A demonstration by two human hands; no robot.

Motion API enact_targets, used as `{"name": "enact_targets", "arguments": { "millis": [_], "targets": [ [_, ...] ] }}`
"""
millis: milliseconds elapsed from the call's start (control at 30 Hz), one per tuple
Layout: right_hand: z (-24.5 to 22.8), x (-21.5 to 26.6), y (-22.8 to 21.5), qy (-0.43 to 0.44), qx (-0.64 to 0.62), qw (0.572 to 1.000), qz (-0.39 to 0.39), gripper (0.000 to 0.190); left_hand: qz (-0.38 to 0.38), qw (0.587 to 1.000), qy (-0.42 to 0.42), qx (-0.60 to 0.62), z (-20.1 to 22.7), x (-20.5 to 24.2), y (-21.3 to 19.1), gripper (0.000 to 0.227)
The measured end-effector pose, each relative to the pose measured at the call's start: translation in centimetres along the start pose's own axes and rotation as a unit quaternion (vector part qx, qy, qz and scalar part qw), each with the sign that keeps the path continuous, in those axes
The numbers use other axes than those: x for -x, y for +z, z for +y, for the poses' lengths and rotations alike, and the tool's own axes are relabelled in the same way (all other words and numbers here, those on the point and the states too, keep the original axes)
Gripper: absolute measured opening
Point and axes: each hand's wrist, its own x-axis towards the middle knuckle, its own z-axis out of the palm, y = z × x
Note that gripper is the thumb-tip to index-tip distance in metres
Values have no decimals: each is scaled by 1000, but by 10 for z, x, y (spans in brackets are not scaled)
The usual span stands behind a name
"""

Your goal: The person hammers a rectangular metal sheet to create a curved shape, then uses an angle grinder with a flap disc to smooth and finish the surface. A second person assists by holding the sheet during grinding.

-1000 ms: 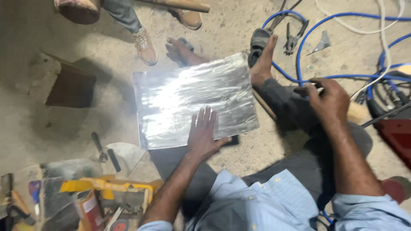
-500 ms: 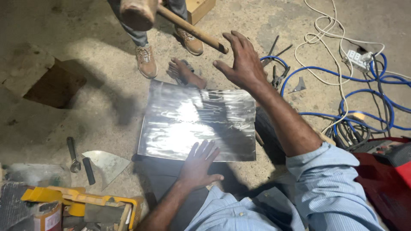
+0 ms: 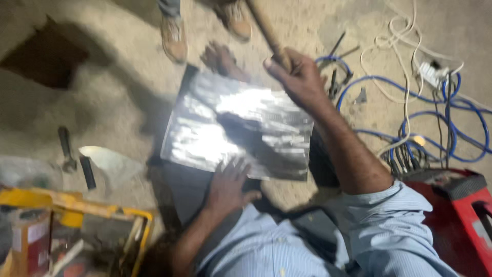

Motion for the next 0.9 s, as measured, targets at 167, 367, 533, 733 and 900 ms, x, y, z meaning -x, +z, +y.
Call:
{"name": "enact_targets", "arguments": {
  "millis": [167, 367, 533, 733, 900],
  "targets": [
    [41, 90, -56, -23, -185, 982, 21, 25, 4, 998, -29, -62, 3, -23, 3, 112],
    [117, 206, -91, 86, -109, 975, 173, 30, -56, 998, 36, -1, 57, -17, -6, 119],
    [170, 280, -80, 234, -86, 948, 199, 28, 16, 995, 91, 26, 40, 1, -3, 108],
    [214, 323, -46, 295, -170, 915, 215, 35, 135, 990, 7, -46, -23, 41, -16, 97],
    [208, 316, -48, 261, -198, 923, 203, 43, 140, 967, -199, -82, -110, 11, -81, 83]
  ]
}}
